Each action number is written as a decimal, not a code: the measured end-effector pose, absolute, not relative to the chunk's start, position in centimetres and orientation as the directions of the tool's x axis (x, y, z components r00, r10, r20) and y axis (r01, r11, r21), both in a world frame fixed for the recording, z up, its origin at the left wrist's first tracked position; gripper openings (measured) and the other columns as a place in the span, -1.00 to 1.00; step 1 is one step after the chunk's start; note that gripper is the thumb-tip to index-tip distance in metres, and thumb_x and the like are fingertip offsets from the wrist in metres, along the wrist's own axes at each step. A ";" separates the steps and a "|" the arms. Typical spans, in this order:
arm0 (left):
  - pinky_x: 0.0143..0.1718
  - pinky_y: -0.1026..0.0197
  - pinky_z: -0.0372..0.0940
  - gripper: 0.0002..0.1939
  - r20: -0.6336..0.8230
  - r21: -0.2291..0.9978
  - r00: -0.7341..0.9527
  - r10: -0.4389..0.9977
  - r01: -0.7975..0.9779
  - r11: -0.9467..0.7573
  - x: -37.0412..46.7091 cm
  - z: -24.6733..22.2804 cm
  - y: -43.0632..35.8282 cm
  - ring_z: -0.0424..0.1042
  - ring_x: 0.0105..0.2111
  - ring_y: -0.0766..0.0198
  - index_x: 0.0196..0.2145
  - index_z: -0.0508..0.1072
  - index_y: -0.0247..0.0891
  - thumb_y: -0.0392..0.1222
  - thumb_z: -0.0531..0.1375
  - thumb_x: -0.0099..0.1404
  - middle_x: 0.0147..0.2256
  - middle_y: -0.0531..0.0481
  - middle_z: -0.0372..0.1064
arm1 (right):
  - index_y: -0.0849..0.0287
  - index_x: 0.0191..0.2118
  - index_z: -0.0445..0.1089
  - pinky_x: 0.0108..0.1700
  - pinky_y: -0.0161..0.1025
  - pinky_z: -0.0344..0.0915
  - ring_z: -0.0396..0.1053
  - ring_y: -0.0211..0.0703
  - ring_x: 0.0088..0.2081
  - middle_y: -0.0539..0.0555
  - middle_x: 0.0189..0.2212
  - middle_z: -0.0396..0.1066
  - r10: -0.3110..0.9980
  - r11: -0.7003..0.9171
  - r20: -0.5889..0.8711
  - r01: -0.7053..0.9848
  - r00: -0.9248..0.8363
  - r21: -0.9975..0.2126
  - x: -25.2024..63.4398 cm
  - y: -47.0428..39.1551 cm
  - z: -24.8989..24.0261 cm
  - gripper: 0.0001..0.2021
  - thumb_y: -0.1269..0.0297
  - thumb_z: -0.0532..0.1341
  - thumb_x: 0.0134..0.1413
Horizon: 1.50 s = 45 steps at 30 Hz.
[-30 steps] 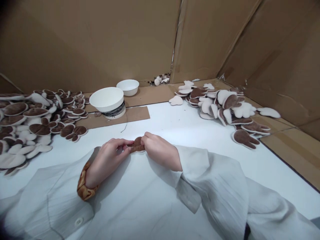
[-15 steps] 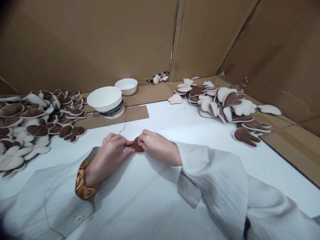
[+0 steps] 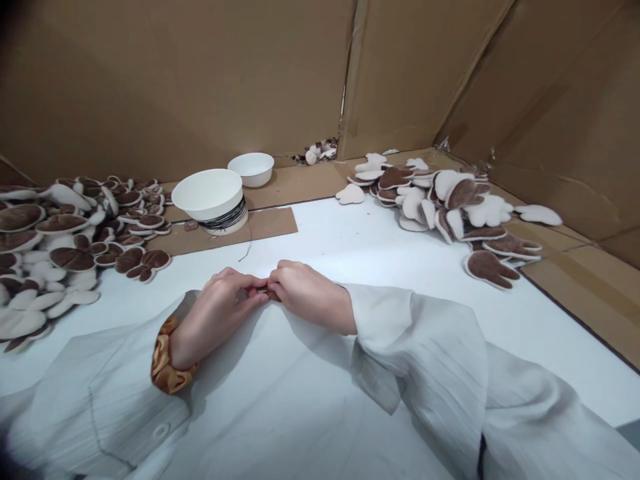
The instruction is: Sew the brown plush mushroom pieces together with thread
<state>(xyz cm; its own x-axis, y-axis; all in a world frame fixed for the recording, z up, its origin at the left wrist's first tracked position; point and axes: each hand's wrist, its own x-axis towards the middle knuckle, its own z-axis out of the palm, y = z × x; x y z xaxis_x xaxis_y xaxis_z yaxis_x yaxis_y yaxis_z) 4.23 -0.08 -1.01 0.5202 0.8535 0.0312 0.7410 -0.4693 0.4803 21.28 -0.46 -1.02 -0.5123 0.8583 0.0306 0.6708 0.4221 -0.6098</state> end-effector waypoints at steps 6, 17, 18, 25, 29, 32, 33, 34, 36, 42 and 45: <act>-0.23 0.12 0.12 -0.82 0.017 0.471 0.509 0.861 0.755 -0.456 4.3 -1.0 0.0 0.28 -0.30 0.16 -0.30 0.47 -0.10 -0.17 0.07 0.21 -0.44 0.06 0.41 | 0.24 -0.50 0.33 -0.34 -0.32 0.11 0.20 -0.29 -0.42 0.05 -0.48 0.29 0.878 0.417 0.044 0.719 -0.476 -0.556 22.2 -0.4 -0.8 -0.74 0.52 -0.05 0.04; -0.17 0.05 0.05 -0.85 0.002 0.405 0.548 0.837 0.765 -0.501 4.8 -0.6 0.8 0.26 -0.26 0.15 -0.35 0.46 -0.19 -0.22 0.09 0.19 -0.45 0.04 0.43 | 0.22 -0.33 0.38 -0.18 -0.22 0.17 0.21 -0.14 -0.20 0.10 -0.23 0.32 0.808 0.563 0.103 0.711 -0.580 -0.421 23.2 -0.6 -1.0 -0.87 0.36 0.09 0.11; -0.17 0.05 0.05 -0.85 0.007 0.386 0.564 0.826 0.760 -0.522 4.8 -0.6 0.9 0.26 -0.27 0.15 -0.37 0.46 -0.21 -0.23 0.09 0.19 -0.45 0.03 0.42 | 0.21 -0.33 0.39 -0.15 -0.21 0.16 0.20 -0.13 -0.18 0.09 -0.21 0.34 0.783 0.601 0.129 0.686 -0.609 -0.410 23.4 -0.5 -1.1 -0.88 0.33 0.12 0.10; -0.23 0.07 0.06 -0.76 0.095 0.097 0.714 0.694 0.687 -0.720 5.2 -0.1 1.2 0.21 -0.25 0.13 -0.40 0.43 -0.33 -0.28 -0.01 0.27 -0.41 -0.12 0.38 | 0.20 -0.38 0.42 -0.17 -0.24 0.17 0.18 -0.16 -0.27 0.05 -0.42 0.40 0.723 0.668 0.202 0.594 -0.661 -0.449 24.0 0.5 -1.5 -0.83 0.27 0.12 0.11; -0.26 0.10 0.09 -0.77 0.122 0.037 0.775 0.621 0.621 -0.783 5.3 -0.3 1.8 0.22 -0.28 0.15 -0.45 0.40 -0.33 -0.29 0.00 0.26 -0.44 -0.11 0.37 | 0.20 -0.42 0.35 -0.27 -0.29 0.20 0.19 -0.16 -0.27 0.05 -0.48 0.34 0.774 0.610 0.212 0.612 -0.597 -0.504 23.9 0.4 -1.7 -0.91 0.34 0.16 0.07; -0.26 0.10 0.11 -0.79 0.137 0.018 0.788 0.600 0.603 -0.797 5.5 -0.6 2.3 0.25 -0.30 0.17 -0.47 0.38 -0.34 -0.28 0.01 0.24 -0.46 -0.10 0.37 | 0.19 -0.35 0.29 -0.27 -0.30 0.22 0.22 -0.17 -0.24 0.06 -0.40 0.30 0.813 0.564 0.222 0.632 -0.539 -0.531 23.8 0.3 -2.0 -0.96 0.41 0.17 0.02; -0.27 0.10 0.12 -0.79 0.146 0.012 0.791 0.594 0.599 -0.801 5.5 -0.8 2.5 0.25 -0.31 0.18 -0.48 0.38 -0.34 -0.28 0.01 0.23 -0.47 -0.10 0.37 | 0.19 -0.33 0.27 -0.26 -0.30 0.23 0.23 -0.18 -0.24 0.06 -0.38 0.29 0.818 0.559 0.230 0.633 -0.528 -0.535 23.8 0.3 -2.0 -0.93 0.42 0.17 0.01; -0.27 0.10 0.12 -0.80 0.159 0.007 0.795 0.586 0.592 -0.806 5.5 -0.9 2.6 0.26 -0.31 0.18 -0.48 0.38 -0.34 -0.28 0.01 0.22 -0.47 -0.09 0.37 | 0.19 -0.32 0.26 -0.25 -0.30 0.24 0.24 -0.19 -0.23 0.06 -0.37 0.28 0.818 0.561 0.242 0.632 -0.522 -0.535 23.7 0.3 -2.2 -0.92 0.43 0.16 0.02; -0.27 0.11 0.13 -0.82 0.189 0.004 0.802 0.566 0.576 -0.817 5.5 -1.2 2.9 0.27 -0.32 0.19 -0.48 0.38 -0.34 -0.29 0.02 0.21 -0.48 -0.08 0.37 | 0.18 -0.32 0.26 -0.23 -0.30 0.24 0.26 -0.20 -0.23 0.06 -0.37 0.27 0.809 0.578 0.267 0.624 -0.524 -0.526 23.7 0.4 -2.4 -0.94 0.43 0.14 0.04; -0.27 0.13 0.14 -0.85 0.262 0.056 0.793 0.550 0.556 -0.829 4.9 -2.0 3.3 0.27 -0.32 0.21 -0.50 0.35 -0.31 -0.29 0.04 0.17 -0.49 -0.05 0.36 | 0.22 -0.34 0.31 -0.29 -0.33 0.24 0.28 -0.24 -0.31 0.06 -0.41 0.27 0.783 0.618 0.310 0.613 -0.540 -0.492 23.9 0.6 -2.9 -0.95 0.39 0.12 0.08; -0.26 0.14 0.14 -0.88 0.289 0.071 0.784 0.550 0.555 -0.829 4.7 -2.3 3.3 0.27 -0.32 0.21 -0.50 0.34 -0.30 -0.31 0.05 0.16 -0.48 -0.04 0.36 | 0.23 -0.31 0.35 -0.25 -0.32 0.24 0.30 -0.25 -0.30 0.06 -0.40 0.32 0.806 0.581 0.293 0.595 -0.515 -0.555 24.1 0.6 -2.5 -0.92 0.41 0.11 0.08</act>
<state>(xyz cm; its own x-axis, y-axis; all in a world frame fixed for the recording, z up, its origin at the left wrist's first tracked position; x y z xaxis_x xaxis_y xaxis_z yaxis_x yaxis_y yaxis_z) 4.66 3.30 -2.28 0.7839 0.5496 0.2891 0.5548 -0.8289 0.0715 24.08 0.58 -2.47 -0.5145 0.8060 0.2927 0.5949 0.5813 -0.5552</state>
